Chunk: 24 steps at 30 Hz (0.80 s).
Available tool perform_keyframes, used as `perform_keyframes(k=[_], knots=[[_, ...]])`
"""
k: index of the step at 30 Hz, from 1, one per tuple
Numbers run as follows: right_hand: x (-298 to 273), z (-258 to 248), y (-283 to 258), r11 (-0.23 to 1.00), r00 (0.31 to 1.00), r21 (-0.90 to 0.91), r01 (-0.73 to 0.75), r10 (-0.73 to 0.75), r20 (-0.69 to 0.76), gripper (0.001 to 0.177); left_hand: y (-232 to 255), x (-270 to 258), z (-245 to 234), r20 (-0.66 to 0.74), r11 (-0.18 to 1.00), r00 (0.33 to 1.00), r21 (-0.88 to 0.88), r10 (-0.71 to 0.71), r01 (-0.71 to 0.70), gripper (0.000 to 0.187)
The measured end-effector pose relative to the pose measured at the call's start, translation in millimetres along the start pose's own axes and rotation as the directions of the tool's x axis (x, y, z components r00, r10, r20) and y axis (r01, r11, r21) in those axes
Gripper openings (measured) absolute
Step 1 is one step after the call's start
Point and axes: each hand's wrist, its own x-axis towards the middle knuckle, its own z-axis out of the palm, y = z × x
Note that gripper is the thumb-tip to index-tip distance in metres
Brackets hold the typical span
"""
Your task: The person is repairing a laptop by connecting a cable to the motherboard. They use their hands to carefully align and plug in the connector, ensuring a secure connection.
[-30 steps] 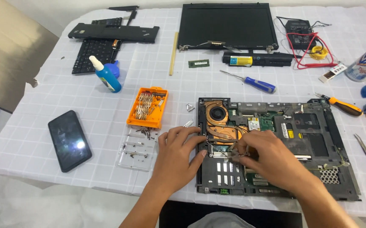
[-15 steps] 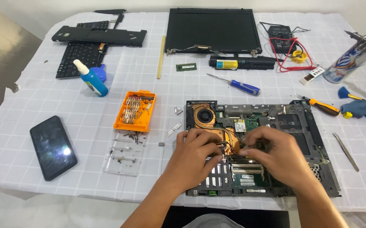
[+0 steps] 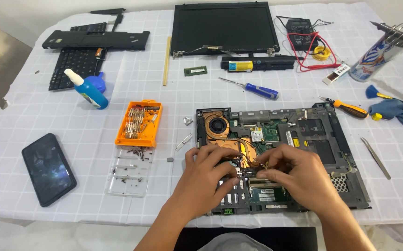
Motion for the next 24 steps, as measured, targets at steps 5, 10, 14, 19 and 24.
perform_keyframes(k=[5,10,14,19,24], knots=[[-1,5,5,0.991,0.989,-0.023,0.131,-0.132,-0.068,0.022,3,-3,2,-0.015,0.999,1.0,0.047,0.003,-0.003,0.011],[3,1,4,0.981,0.976,-0.095,0.169,-0.18,-0.125,0.008,3,1,2,0.001,0.998,0.999,0.055,-0.039,0.039,0.01],[3,-4,8,0.969,0.968,-0.185,0.165,-0.194,-0.156,0.016,0,9,3,0.036,0.996,0.998,0.068,-0.055,0.053,0.023],[-8,-6,-2,0.991,0.981,-0.094,-0.092,0.074,-0.18,0.033,-4,30,-1,0.099,0.994,0.995,0.108,-0.016,0.005,0.028],[-10,-7,4,0.995,0.979,0.085,-0.042,0.058,-0.198,0.024,-18,63,-11,0.415,0.989,0.91,0.143,-0.028,-0.034,0.02]])
